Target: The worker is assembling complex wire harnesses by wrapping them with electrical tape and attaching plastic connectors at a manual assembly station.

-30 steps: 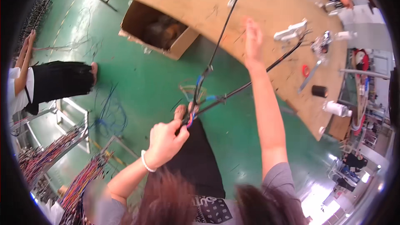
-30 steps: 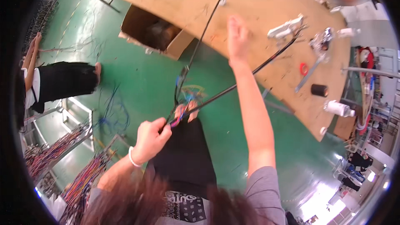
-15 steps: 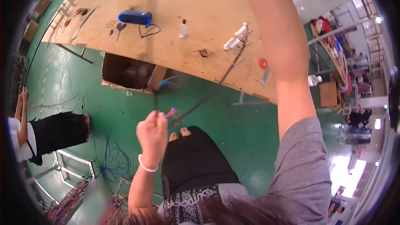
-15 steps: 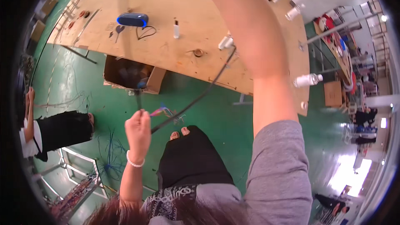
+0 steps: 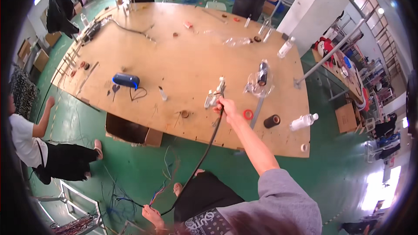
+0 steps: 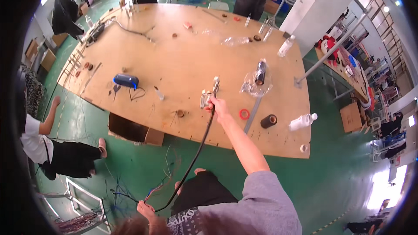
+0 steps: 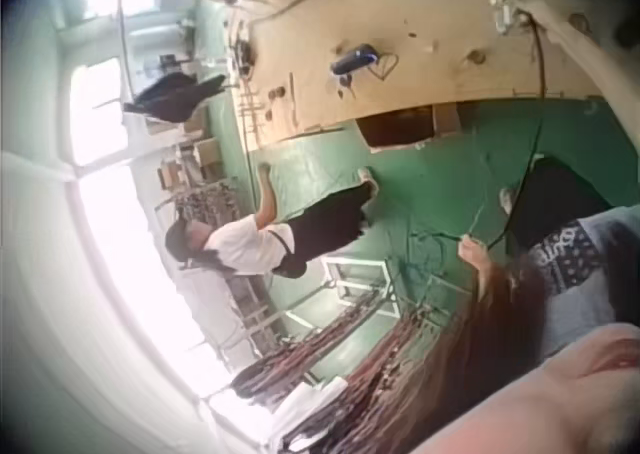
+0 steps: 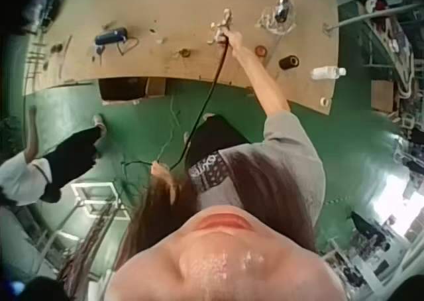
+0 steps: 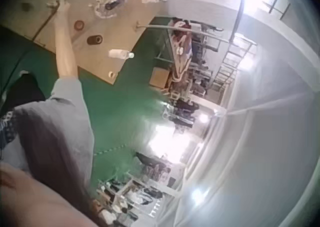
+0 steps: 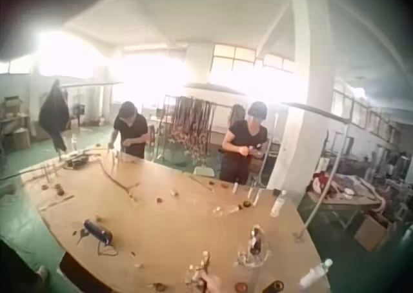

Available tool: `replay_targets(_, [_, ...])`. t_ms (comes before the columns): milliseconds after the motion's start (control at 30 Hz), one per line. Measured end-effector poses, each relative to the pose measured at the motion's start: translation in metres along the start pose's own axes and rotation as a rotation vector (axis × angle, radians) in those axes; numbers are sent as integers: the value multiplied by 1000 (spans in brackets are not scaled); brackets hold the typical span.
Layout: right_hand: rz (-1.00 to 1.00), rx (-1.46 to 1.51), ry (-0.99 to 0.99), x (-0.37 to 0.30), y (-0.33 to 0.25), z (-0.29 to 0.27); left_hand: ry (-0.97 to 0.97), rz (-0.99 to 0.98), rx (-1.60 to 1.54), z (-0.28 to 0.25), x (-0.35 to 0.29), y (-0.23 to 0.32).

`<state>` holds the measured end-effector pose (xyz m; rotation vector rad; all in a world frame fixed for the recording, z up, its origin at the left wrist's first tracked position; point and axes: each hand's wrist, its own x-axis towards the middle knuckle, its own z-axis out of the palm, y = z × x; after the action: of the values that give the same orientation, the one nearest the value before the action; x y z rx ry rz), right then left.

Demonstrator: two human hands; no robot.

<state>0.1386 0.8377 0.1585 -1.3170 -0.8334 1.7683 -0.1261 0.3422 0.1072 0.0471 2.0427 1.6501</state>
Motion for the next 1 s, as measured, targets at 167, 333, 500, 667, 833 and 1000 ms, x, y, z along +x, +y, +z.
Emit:
replay_targets(167, [-513,42,-422,-113,-222,129,-45,-674,-175,15,17,-24])
replay_targets(333, [-677,-196,-1339,-288,-147,300,-313,259,139,67,-46,86])
replay_targets(500, [-795,-445,-2233,-443,-3,354,-108,355,-682,0,-86,133])
replay_targets(667, [-1069,-883,-1999,-399,87,325,192,836,-1034,-155,-202,251])
replay_targets(833, [414,-678,-2310,-323,238,289,304,1374,-1345,-275,-327,254])
replay_targets(1000, [-231,-940,-2196,-457,198,429,623,1689,-1169,-327,-401,205])
